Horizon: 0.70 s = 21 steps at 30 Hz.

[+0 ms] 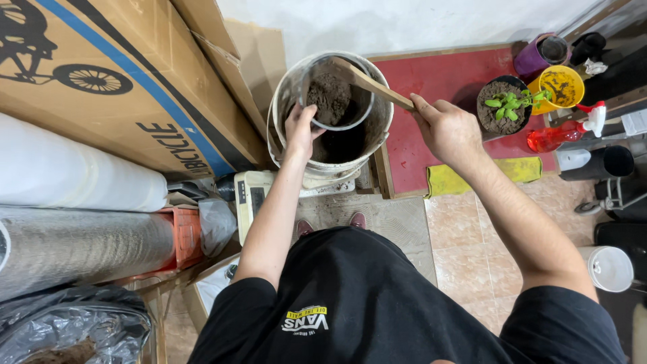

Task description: The person mixes soil in a bucket using a wooden spoon and transfers portions of the soil into a smaller plastic container by hand and with the spoon.

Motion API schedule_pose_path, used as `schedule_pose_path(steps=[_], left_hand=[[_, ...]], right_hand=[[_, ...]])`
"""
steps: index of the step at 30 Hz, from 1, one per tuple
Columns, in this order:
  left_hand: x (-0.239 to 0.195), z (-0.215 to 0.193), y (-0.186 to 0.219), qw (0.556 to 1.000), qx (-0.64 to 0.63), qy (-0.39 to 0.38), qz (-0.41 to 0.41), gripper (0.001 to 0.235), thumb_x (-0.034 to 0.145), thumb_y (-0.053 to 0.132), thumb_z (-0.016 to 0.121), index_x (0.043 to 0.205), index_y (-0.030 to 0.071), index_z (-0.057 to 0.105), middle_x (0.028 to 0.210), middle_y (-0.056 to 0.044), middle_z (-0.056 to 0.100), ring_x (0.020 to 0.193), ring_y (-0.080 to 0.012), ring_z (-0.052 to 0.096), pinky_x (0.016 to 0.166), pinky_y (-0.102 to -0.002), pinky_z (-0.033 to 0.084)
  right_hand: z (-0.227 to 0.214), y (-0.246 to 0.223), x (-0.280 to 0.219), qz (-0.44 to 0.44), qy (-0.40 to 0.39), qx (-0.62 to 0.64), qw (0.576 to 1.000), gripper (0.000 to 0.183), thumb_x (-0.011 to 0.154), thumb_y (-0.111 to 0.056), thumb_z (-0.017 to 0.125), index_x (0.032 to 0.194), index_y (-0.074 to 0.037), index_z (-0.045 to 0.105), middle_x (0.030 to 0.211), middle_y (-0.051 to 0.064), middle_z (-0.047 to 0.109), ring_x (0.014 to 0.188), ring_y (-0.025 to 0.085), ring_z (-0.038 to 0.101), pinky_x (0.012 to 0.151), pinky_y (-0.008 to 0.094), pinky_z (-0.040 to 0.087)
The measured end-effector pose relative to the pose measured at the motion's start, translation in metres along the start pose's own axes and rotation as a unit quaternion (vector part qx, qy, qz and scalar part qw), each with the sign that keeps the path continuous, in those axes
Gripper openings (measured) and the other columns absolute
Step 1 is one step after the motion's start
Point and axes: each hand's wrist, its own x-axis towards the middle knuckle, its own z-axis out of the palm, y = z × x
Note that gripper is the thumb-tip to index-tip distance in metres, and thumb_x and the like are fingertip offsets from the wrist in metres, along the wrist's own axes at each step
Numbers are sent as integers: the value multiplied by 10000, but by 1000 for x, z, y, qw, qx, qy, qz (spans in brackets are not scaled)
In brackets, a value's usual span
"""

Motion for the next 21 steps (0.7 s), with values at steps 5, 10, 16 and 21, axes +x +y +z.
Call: schedule_pose_path(steps=[5, 10, 16, 21], left_hand=[[-16, 6, 33, 999, -18, -1, -26, 916, 1028, 331, 856, 1754, 64, 365, 1752, -369, 269, 1546, -666, 394, 1071, -817, 592], [23, -15, 7, 994, -96, 21, -38, 790, 981, 348, 901, 1625, 90, 526, 1597, -365, 423, 1392, -685, 544, 965, -829, 616], [10, -17, 8, 1000, -21, 1, -9, 818, 990, 291, 869, 1694, 95, 503, 1653, -311, 434, 1410, -556, 563, 964, -755, 665], [-17, -8, 30, 999, -22, -14, -21, 949, 1030, 283, 864, 1789, 120, 316, 1844, -281, 161, 1663, -632, 181, 1122, -984, 296]], right_hand=[[5, -6, 1, 1, -7, -4, 1000, 378, 1096, -388, 796, 1473, -391, 823, 824, -36, 700, 746, 206, 788, 616, 396, 664], [11, -12, 0, 13, -13, 4, 1000, 353, 1113, -385, 783, 1464, -383, 826, 814, -31, 696, 740, 221, 787, 606, 407, 660], [25, -20, -18, 57, -12, 70, 996, 392, 1121, -360, 793, 1512, -344, 807, 863, 4, 725, 789, 264, 799, 649, 428, 670], [28, -27, -35, 97, -23, 123, 987, 389, 1125, -292, 796, 1513, -271, 810, 880, 51, 743, 824, 321, 801, 657, 476, 660]])
